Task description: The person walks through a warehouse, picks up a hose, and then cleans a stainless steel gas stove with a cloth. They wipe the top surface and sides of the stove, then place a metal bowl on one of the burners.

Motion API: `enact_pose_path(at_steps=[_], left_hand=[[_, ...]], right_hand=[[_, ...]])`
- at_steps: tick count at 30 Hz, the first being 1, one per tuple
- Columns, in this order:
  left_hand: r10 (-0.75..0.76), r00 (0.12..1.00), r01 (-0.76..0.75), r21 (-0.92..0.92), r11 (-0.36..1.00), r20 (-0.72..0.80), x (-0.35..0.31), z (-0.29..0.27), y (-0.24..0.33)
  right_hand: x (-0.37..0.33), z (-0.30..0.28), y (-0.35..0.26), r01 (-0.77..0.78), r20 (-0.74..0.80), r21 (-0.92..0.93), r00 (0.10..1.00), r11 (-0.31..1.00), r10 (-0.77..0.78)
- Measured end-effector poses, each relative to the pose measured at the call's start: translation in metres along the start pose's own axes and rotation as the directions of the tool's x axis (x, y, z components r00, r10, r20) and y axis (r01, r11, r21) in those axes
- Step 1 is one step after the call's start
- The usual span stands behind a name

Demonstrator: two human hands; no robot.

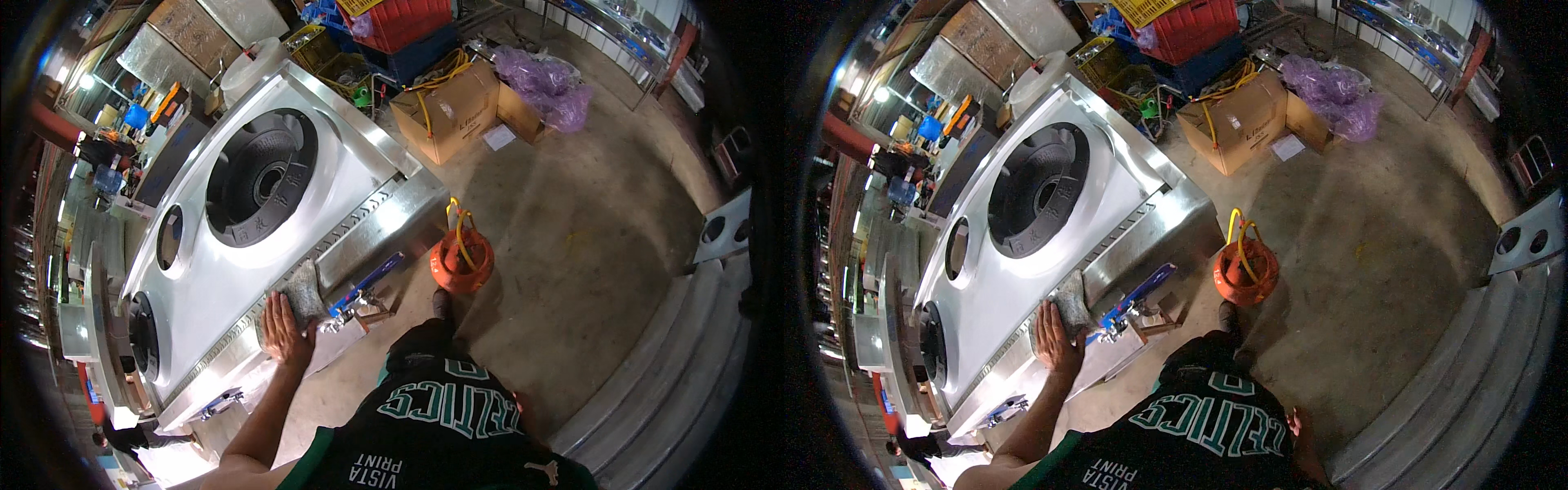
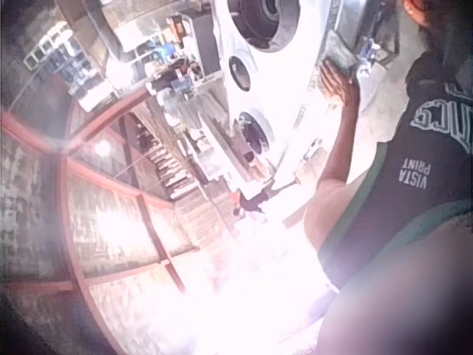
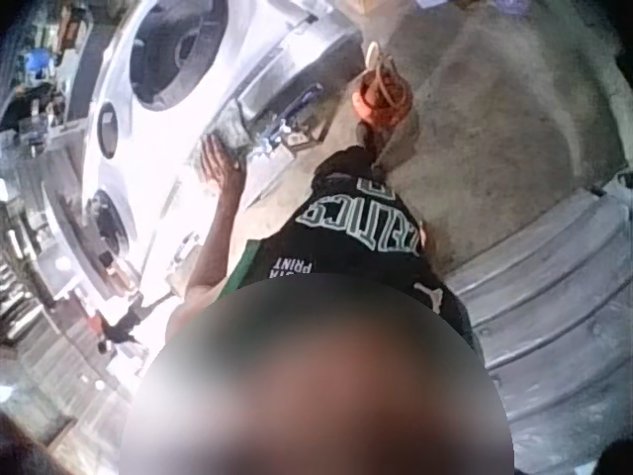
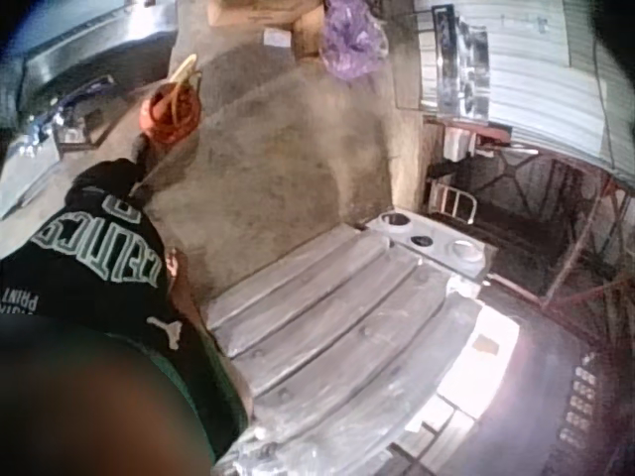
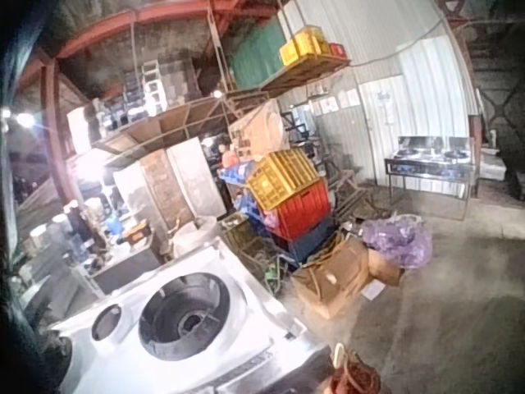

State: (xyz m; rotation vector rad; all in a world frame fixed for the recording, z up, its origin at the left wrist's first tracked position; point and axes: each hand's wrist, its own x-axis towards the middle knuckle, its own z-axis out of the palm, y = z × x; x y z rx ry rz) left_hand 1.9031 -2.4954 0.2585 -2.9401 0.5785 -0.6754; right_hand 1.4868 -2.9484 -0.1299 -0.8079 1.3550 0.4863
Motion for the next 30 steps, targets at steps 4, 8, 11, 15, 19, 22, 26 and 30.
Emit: enact_pose_path(at_steps=[4, 8, 11, 15, 19, 22, 26, 30], left_hand=[[-0.032, 0.966, 0.079, -0.173, 0.982, 0.258, 0.069, 0.037, 0.058], [0.106, 0.969, -0.028, -0.326, 0.945, 0.224, 0.173, 0.063, 0.149], [0.169, 0.960, -0.098, -0.296, 0.950, 0.225, 0.231, 0.071, 0.200], [0.238, 0.924, -0.142, -0.308, 0.941, 0.300, 0.262, 0.075, 0.224], [0.055, 0.977, 0.094, -0.653, 0.751, 0.204, 0.276, 0.080, 0.241], [-0.032, 0.991, 0.116, -0.694, 0.710, 0.133, 0.289, 0.084, 0.270], [0.141, 0.966, 0.032, -0.647, 0.762, 0.215, 0.313, 0.083, 0.316], [0.114, 0.984, 0.011, -0.692, 0.722, 0.135, 0.329, 0.066, 0.329]], right_hand=[[-0.010, 0.073, -0.147, 0.121, -0.100, -0.387, 0.980, 0.914, -0.172], [-0.055, 0.173, -0.331, 0.534, 0.062, -0.451, 0.818, 0.715, -0.572], [-0.109, 0.244, -0.441, 0.796, 0.294, -0.233, 0.605, 0.559, -0.739], [-0.176, 0.308, -0.506, 0.860, 0.524, -0.237, 0.504, 0.451, -0.686], [-0.185, 0.333, -0.527, 0.799, 0.627, -0.436, 0.600, 0.414, -0.497], [-0.158, 0.328, -0.541, 0.749, 0.819, -0.136, 0.453, 0.648, -0.352], [-0.116, 0.311, -0.578, 0.312, 0.983, 0.146, 0.064, 0.939, -0.175], [-0.097, 0.308, -0.626, 0.179, 0.980, 0.157, -0.147, 0.971, -0.131]])
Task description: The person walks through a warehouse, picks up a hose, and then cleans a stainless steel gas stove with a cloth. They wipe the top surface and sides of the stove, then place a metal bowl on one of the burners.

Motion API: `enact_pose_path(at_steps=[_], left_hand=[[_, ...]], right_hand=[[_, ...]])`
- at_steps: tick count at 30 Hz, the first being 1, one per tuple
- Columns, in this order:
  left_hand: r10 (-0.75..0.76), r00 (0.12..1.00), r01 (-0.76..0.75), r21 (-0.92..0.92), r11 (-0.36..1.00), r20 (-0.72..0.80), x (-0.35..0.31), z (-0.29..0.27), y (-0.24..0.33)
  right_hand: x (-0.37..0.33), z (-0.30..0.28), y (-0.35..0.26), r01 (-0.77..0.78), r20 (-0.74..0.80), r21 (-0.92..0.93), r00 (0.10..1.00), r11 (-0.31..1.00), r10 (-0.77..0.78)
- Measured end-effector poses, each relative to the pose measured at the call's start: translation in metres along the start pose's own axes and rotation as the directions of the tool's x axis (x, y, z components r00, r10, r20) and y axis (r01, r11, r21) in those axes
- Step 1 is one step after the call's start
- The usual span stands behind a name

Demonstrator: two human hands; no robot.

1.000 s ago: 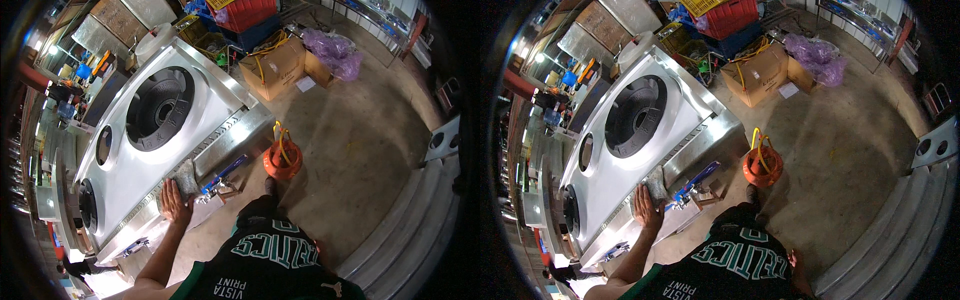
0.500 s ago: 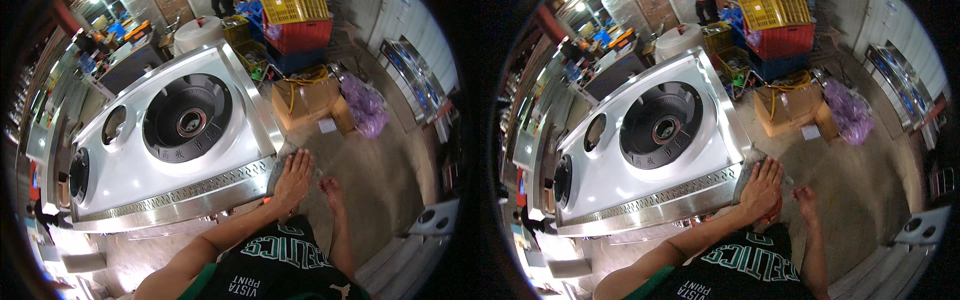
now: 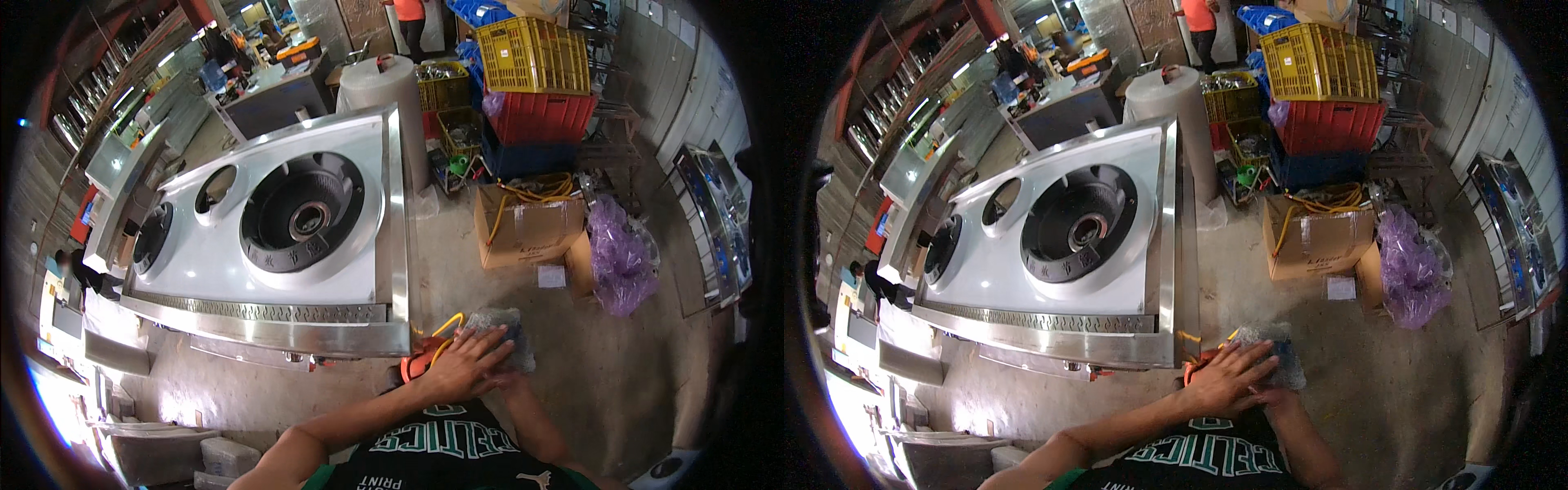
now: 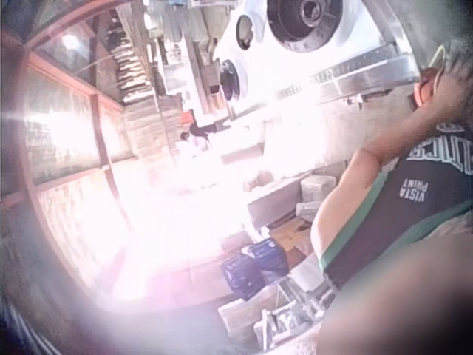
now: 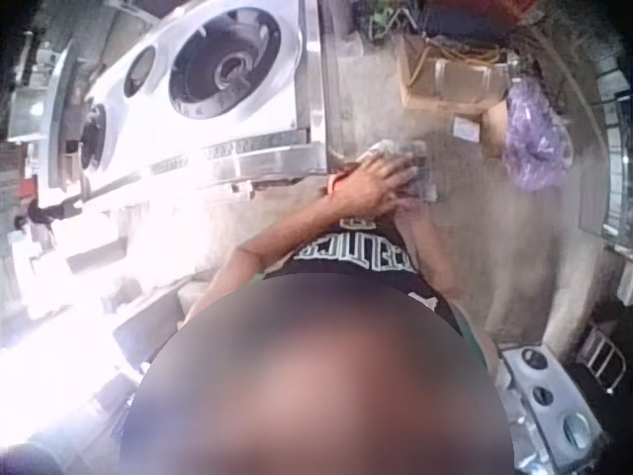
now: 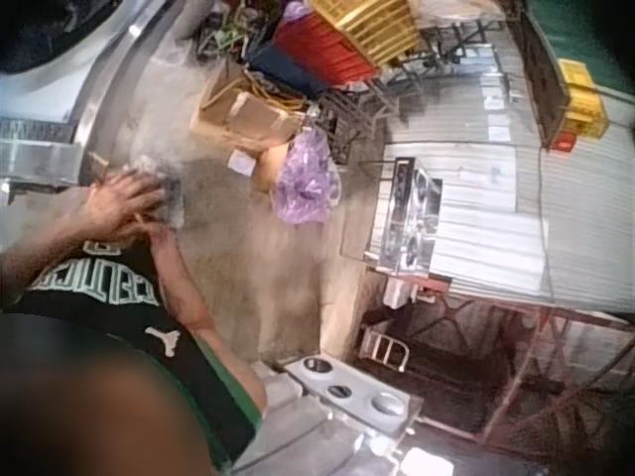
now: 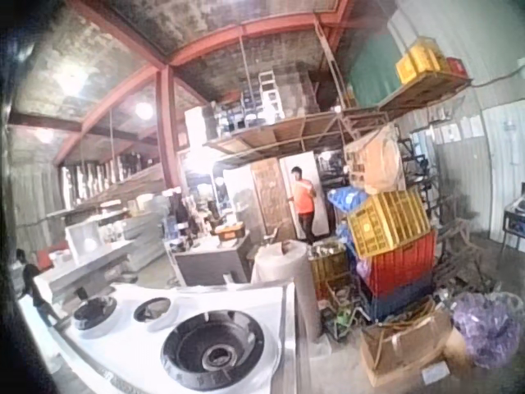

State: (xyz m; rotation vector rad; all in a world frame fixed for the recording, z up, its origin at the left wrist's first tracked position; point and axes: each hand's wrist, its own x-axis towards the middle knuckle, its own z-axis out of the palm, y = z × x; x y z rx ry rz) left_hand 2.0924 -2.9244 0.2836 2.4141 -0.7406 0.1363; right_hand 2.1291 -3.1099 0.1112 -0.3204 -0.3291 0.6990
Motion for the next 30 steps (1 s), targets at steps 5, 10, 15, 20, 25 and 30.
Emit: enact_pose_path(at_steps=[5, 10, 15, 20, 25, 30], left_hand=[[-0.131, 0.912, 0.156, 0.036, 0.987, -0.388, -0.022, -0.056, -0.015], [-0.226, 0.678, 0.448, 0.150, 0.882, -0.699, -0.056, -0.094, -0.066], [-0.363, 0.498, 0.554, -0.033, 0.832, -0.788, -0.075, -0.095, -0.100], [-0.318, 0.442, 0.536, -0.037, 0.844, -0.839, -0.070, -0.095, -0.102], [-0.150, 0.514, 0.423, 0.097, 0.901, -0.844, -0.100, -0.089, -0.087], [-0.168, 0.487, 0.547, 0.149, 0.824, -0.857, -0.142, -0.086, -0.103]], right_hand=[[0.026, -0.012, -0.036, -0.002, -0.137, 0.153, 0.990, 0.988, 0.023], [0.043, -0.034, -0.026, 0.085, -0.197, -0.039, 0.976, 0.996, -0.091], [0.070, -0.049, -0.026, 0.189, -0.460, -0.221, 0.845, 0.957, -0.274], [0.170, -0.006, -0.058, 0.150, -0.549, -0.508, 0.702, 0.848, -0.453], [0.290, 0.069, -0.028, 0.330, 0.611, -0.743, 0.690, -0.583, -0.388], [0.307, 0.104, 0.093, 0.481, 0.312, -0.514, 0.876, -0.710, 0.368]])
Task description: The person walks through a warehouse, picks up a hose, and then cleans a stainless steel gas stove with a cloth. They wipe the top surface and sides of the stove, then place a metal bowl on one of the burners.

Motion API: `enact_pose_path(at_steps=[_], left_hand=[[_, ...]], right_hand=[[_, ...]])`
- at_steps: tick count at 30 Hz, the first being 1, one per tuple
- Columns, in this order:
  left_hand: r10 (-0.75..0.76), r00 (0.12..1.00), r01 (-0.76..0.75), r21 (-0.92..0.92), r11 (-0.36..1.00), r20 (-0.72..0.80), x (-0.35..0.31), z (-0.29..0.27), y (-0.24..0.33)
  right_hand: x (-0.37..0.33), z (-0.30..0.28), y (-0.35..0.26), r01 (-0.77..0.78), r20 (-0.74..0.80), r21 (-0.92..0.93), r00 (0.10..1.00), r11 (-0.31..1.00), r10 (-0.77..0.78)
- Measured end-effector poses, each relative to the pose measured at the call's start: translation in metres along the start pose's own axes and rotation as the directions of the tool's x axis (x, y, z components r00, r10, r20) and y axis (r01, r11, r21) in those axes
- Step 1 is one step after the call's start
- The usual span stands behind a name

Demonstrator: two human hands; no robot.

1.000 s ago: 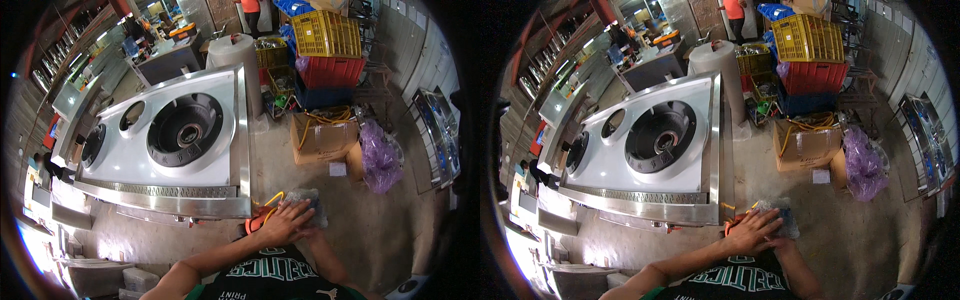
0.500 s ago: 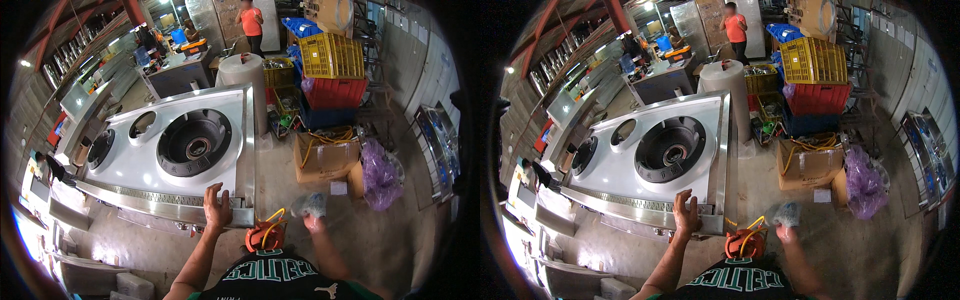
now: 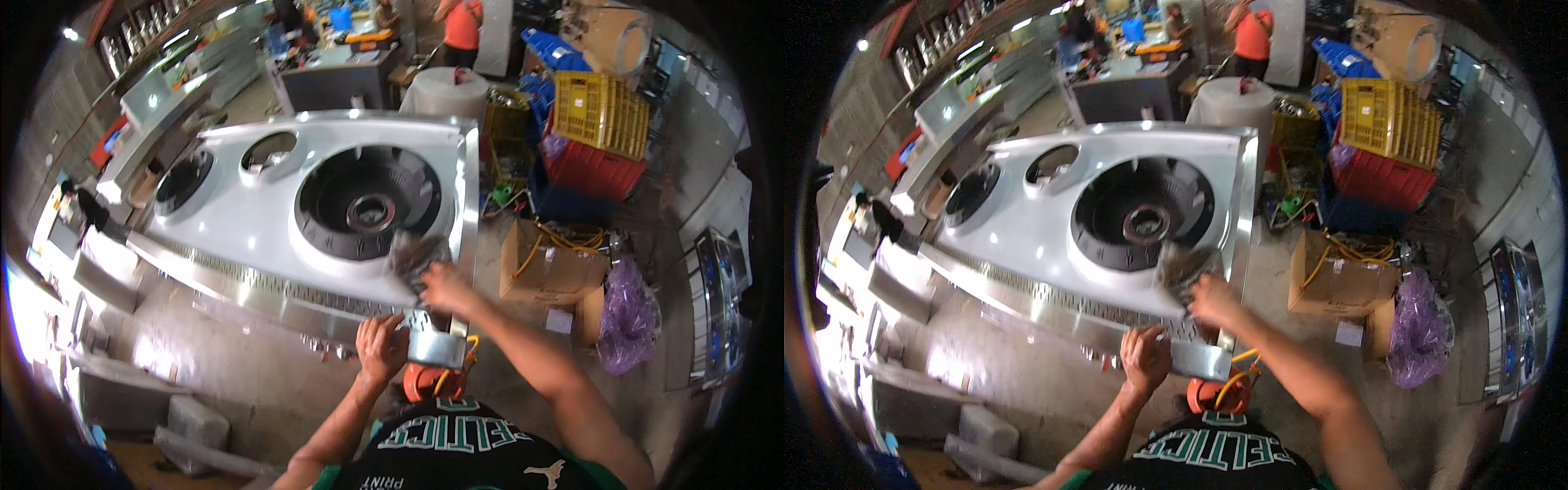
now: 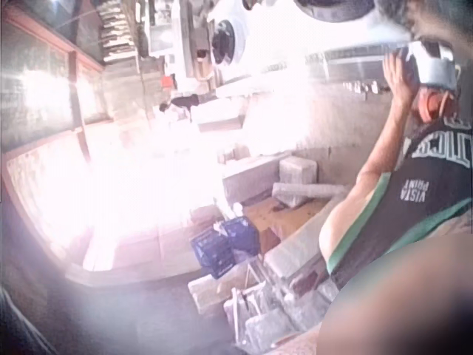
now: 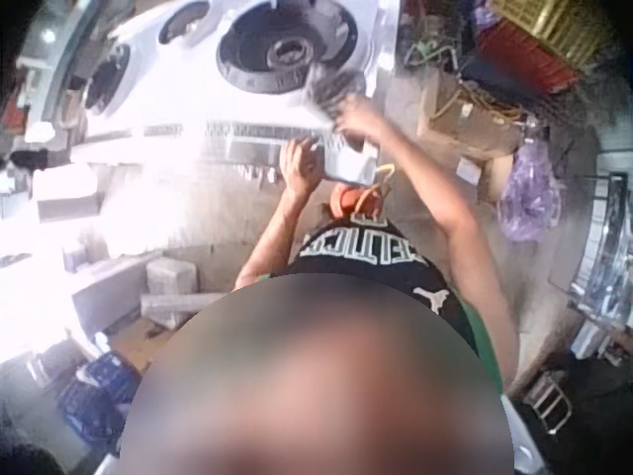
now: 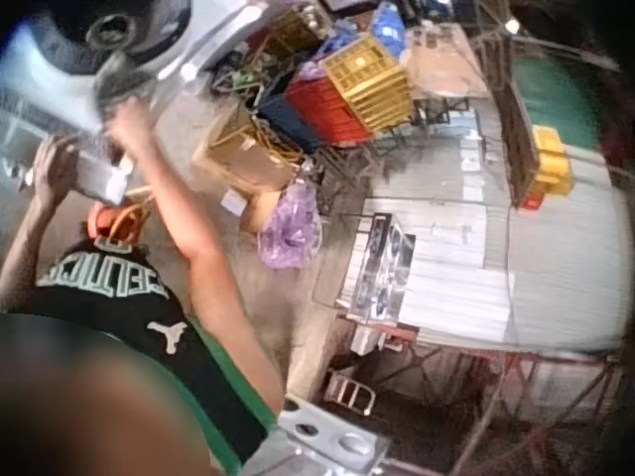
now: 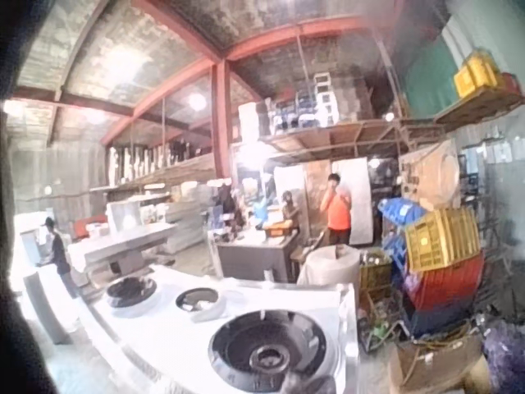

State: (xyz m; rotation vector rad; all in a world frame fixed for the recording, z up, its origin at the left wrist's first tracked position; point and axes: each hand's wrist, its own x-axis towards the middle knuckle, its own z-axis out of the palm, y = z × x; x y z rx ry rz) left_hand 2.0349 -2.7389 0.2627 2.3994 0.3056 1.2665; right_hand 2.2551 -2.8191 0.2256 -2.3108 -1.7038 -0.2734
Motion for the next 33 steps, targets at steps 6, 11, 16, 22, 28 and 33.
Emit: enact_pose_path(at_steps=[6, 11, 16, 22, 28, 33], left_hand=[[-0.020, 0.996, 0.021, 0.002, 1.000, -0.082, -0.008, 0.008, -0.011], [-0.050, 0.991, 0.042, -0.062, 0.997, -0.121, -0.012, 0.005, -0.015], [-0.030, 0.997, 0.028, -0.035, 0.999, -0.074, -0.010, 0.004, -0.017], [-0.033, 0.999, 0.034, 0.020, 0.999, -0.032, -0.008, 0.005, -0.011], [-0.028, 0.999, 0.030, 0.051, 0.998, -0.036, -0.004, 0.006, -0.010], [-0.045, 0.998, 0.047, 0.067, 0.997, -0.034, -0.003, 0.007, -0.009]], right_hand=[[0.035, 0.048, -0.066, 0.078, 0.399, 0.393, 0.883, 0.916, -0.247], [0.067, 0.027, -0.080, 0.264, 0.356, 0.435, 0.827, 0.861, -0.434], [0.016, -0.025, -0.054, 0.158, 0.429, 0.262, 0.865, 0.952, -0.262], [0.017, -0.041, 0.009, -0.096, 0.273, -0.135, 0.953, 0.986, 0.130], [0.056, -0.015, 0.022, -0.329, 0.037, -0.150, 0.940, 0.932, 0.338], [0.045, -0.003, 0.002, -0.331, 0.003, -0.178, 0.942, 0.927, 0.336]])
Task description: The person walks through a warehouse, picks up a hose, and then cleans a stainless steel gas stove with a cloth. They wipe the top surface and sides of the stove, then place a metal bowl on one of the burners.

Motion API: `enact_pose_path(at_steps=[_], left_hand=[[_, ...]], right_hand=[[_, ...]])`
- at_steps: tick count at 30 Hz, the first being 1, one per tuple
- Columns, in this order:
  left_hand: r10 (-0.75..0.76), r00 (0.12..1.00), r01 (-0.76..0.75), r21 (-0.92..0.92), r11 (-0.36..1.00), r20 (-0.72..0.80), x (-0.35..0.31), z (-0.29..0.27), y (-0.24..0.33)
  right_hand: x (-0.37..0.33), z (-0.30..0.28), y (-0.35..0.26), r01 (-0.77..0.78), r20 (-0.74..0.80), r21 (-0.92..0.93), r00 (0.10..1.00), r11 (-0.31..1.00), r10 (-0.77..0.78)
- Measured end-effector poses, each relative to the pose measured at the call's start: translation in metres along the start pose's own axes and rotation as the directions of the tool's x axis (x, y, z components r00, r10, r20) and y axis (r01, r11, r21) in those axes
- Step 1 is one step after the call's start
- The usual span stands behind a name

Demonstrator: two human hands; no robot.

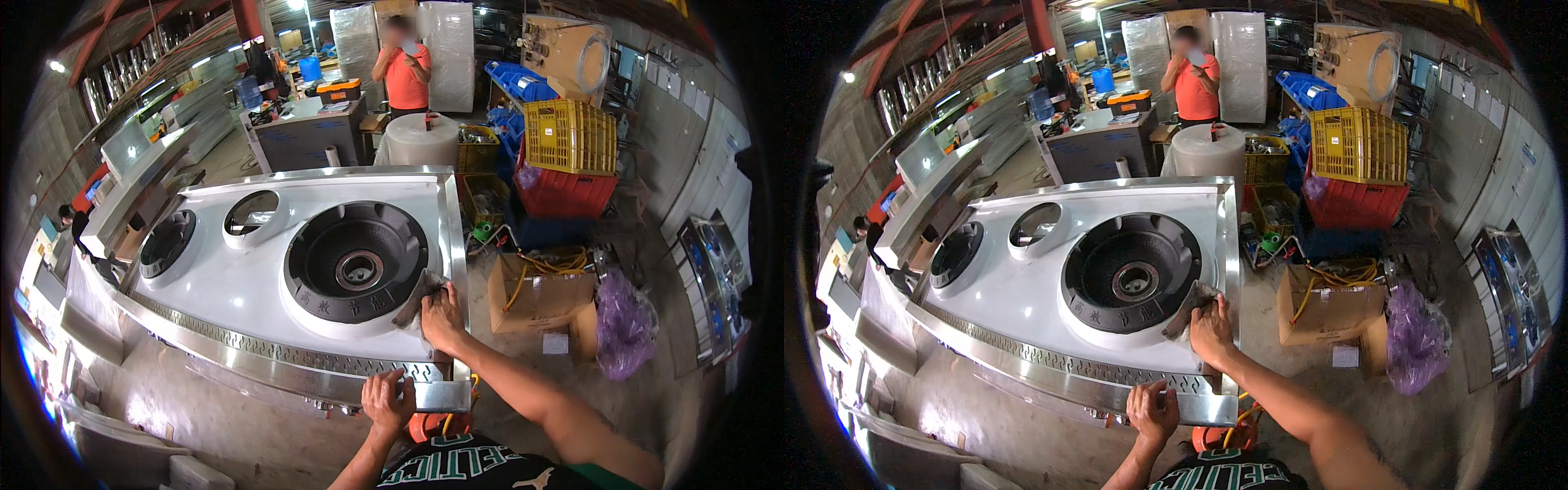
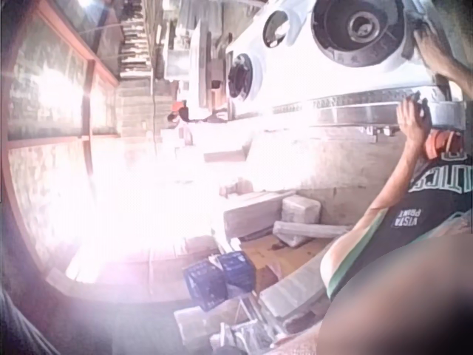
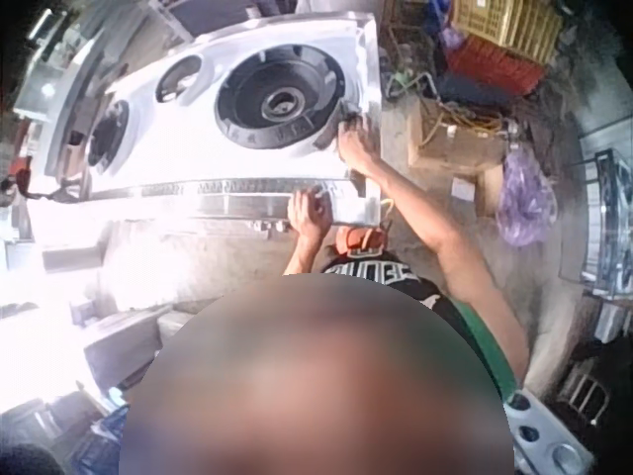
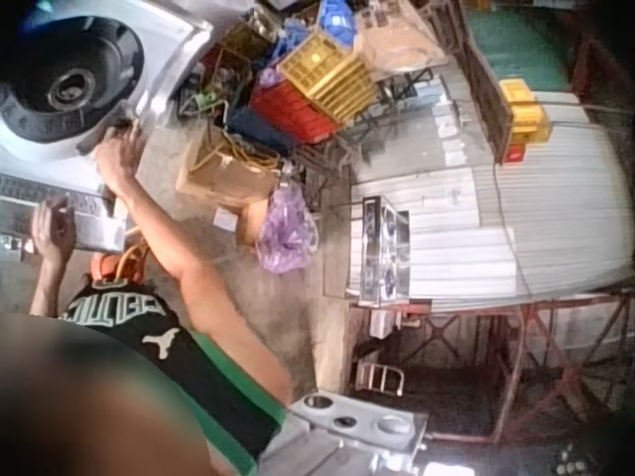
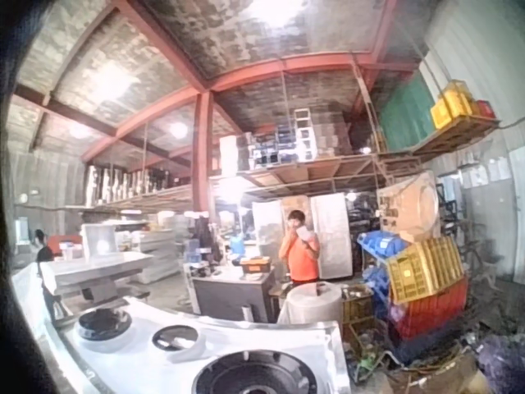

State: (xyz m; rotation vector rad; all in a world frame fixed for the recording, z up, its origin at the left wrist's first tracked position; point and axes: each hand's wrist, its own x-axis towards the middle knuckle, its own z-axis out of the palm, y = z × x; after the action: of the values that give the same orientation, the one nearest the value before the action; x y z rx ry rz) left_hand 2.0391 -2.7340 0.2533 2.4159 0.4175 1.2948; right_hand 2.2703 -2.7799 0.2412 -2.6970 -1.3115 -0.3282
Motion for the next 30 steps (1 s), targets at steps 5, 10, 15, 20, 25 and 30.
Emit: enact_pose_path(at_steps=[5, 10, 15, 20, 25, 30], left_hand=[[-0.018, 1.000, 0.018, 0.004, 1.000, 0.019, 0.003, 0.000, 0.003], [-0.015, 0.999, 0.015, 0.010, 1.000, 0.048, 0.005, -0.002, 0.006], [-0.027, 0.997, 0.026, 0.007, 1.000, 0.073, 0.006, -0.001, 0.007], [-0.022, 0.997, 0.024, -0.013, 1.000, 0.077, 0.006, 0.000, 0.006], [-0.025, 0.998, 0.024, 0.010, 1.000, 0.064, 0.005, 0.000, 0.007], [-0.031, 0.998, 0.030, 0.020, 0.999, 0.058, 0.005, 0.001, 0.006]], right_hand=[[0.006, 0.010, 0.003, -0.070, -0.075, 0.088, 0.994, 0.994, 0.077], [0.025, 0.016, 0.012, -0.104, -0.088, -0.005, 0.991, 0.995, 0.103], [0.023, 0.009, 0.015, -0.110, -0.076, 0.088, 0.990, 0.990, 0.117], [0.020, 0.005, 0.014, -0.094, -0.091, 0.091, 0.991, 0.991, 0.103], [0.020, 0.011, 0.015, -0.082, -0.114, 0.083, 0.989, 0.993, 0.091], [0.020, 0.011, 0.015, -0.071, -0.197, 0.068, 0.977, 0.995, 0.084]])
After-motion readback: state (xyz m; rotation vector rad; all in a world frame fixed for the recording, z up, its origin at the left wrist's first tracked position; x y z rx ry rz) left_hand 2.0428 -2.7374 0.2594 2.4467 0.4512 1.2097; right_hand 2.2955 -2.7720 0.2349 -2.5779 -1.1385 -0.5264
